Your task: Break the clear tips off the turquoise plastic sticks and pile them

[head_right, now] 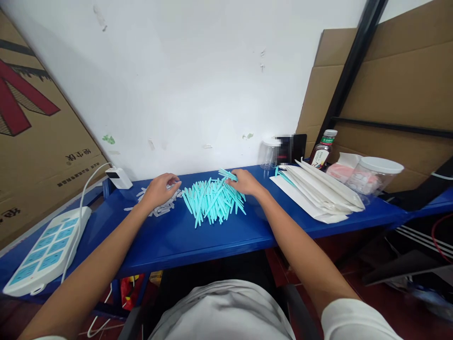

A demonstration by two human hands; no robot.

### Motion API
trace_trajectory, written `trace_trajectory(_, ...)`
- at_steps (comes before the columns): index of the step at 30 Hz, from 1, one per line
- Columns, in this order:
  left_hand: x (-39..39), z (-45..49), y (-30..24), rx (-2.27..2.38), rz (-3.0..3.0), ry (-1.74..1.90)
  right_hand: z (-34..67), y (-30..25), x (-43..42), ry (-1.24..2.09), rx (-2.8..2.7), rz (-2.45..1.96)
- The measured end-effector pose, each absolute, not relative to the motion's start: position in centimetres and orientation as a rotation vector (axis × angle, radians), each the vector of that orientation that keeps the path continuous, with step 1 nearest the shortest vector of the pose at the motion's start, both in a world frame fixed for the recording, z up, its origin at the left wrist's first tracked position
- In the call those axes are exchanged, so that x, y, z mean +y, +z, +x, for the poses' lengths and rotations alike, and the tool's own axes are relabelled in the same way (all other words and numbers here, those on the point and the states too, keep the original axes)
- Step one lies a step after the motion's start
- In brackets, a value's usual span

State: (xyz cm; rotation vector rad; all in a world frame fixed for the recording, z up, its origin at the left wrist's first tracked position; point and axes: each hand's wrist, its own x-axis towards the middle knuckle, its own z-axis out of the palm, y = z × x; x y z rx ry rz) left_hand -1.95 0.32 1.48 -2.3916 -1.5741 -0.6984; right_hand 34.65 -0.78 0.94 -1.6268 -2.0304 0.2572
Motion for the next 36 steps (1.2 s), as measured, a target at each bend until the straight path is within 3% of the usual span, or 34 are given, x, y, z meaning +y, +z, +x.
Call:
trace_trajectory(5, -2.2, 1.9, 1.3, -1.089, -2.615, -1.123, 32.2, 0.5, -2.1, 0.423, -2.266, -1.231)
trace_trajectory(12, -4.1, 4.3, 0.7, -0.613, -2.61, -0.811, 29.1, -0.2, -3.9, 0.62, -2.326, -0.964)
trace_trajectory(17, -4.0, 4.5, 0.2, -0.807, -2.684, -0.781, 28.6, 0.3, -4.2, 0.717, -2.279, -0.802)
trace_trajectory(23, -3.5, 4.5, 0.1, -1.261, -2.85, -1.053, 28.6, 1.5, -4.7, 0.818, -2.313, -0.767)
trace_trajectory(36, -2.8, 5.0, -0.3, -1.346, -2.922, -1.476, 28.7, 0.9, -4.1, 0.655, -2.343, -0.806)
